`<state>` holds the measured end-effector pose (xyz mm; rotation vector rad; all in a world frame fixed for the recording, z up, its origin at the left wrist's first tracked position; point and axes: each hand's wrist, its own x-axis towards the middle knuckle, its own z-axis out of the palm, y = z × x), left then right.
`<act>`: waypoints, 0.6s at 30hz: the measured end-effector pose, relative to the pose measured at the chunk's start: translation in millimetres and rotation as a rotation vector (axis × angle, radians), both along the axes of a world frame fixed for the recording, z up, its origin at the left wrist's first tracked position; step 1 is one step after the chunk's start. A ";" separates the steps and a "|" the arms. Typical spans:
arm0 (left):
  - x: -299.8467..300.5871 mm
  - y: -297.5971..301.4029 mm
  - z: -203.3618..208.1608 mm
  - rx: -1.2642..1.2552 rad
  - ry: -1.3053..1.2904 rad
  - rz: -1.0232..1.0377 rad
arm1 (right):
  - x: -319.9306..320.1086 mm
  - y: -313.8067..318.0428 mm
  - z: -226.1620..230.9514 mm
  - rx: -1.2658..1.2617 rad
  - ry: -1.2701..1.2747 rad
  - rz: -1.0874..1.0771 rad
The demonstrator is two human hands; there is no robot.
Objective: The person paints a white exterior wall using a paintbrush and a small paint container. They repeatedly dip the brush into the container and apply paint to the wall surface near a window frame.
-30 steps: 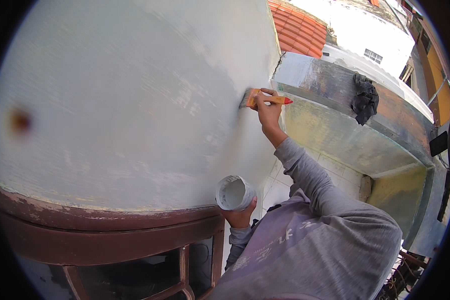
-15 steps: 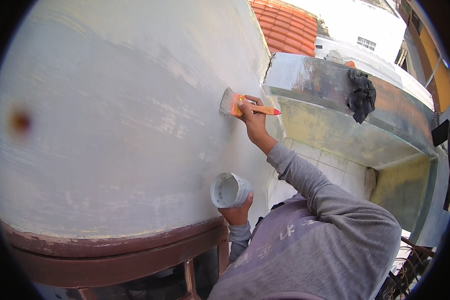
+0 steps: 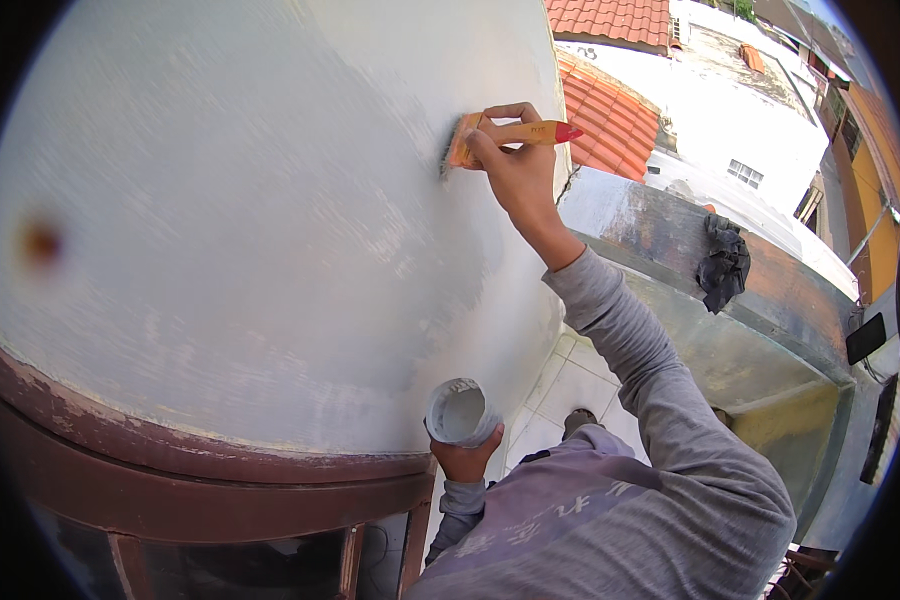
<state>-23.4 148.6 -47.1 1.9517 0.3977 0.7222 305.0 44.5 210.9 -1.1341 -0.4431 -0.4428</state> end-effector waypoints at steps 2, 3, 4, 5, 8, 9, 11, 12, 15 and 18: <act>-3.8 0.5 -2.2 -0.049 -0.030 0.001 | 5.1 6.9 64.5 0.067 -0.118 0.052; -4.6 0.1 0.7 -0.055 -0.049 -0.003 | 7.5 9.5 91.9 0.115 -0.190 0.078; -5.6 -1.8 10.3 -0.026 -0.074 -0.005 | 2.5 11.8 116.9 0.237 -0.235 0.156; -8.0 -0.8 13.8 -0.017 -0.084 -0.008 | -1.0 13.7 134.5 0.359 -0.276 0.232; -14.3 2.9 17.7 -0.017 -0.094 -0.018 | 1.6 20.1 126.4 0.489 -0.196 0.388; -17.2 4.4 17.5 -0.011 -0.092 -0.012 | 2.9 28.2 104.2 0.515 -0.123 0.413; -21.6 6.5 21.9 0.039 -0.095 0.000 | 1.2 43.7 21.3 0.518 0.116 0.372; -24.6 8.0 23.4 0.063 -0.092 0.008 | -7.6 45.2 -28.0 0.498 0.205 0.313; -24.5 12.4 22.6 0.067 -0.091 -0.022 | -23.1 31.5 -191.0 0.383 0.455 0.107; -33.9 18.4 15.8 0.024 -0.108 -0.055 | -46.7 6.2 -266.0 0.022 0.816 -0.143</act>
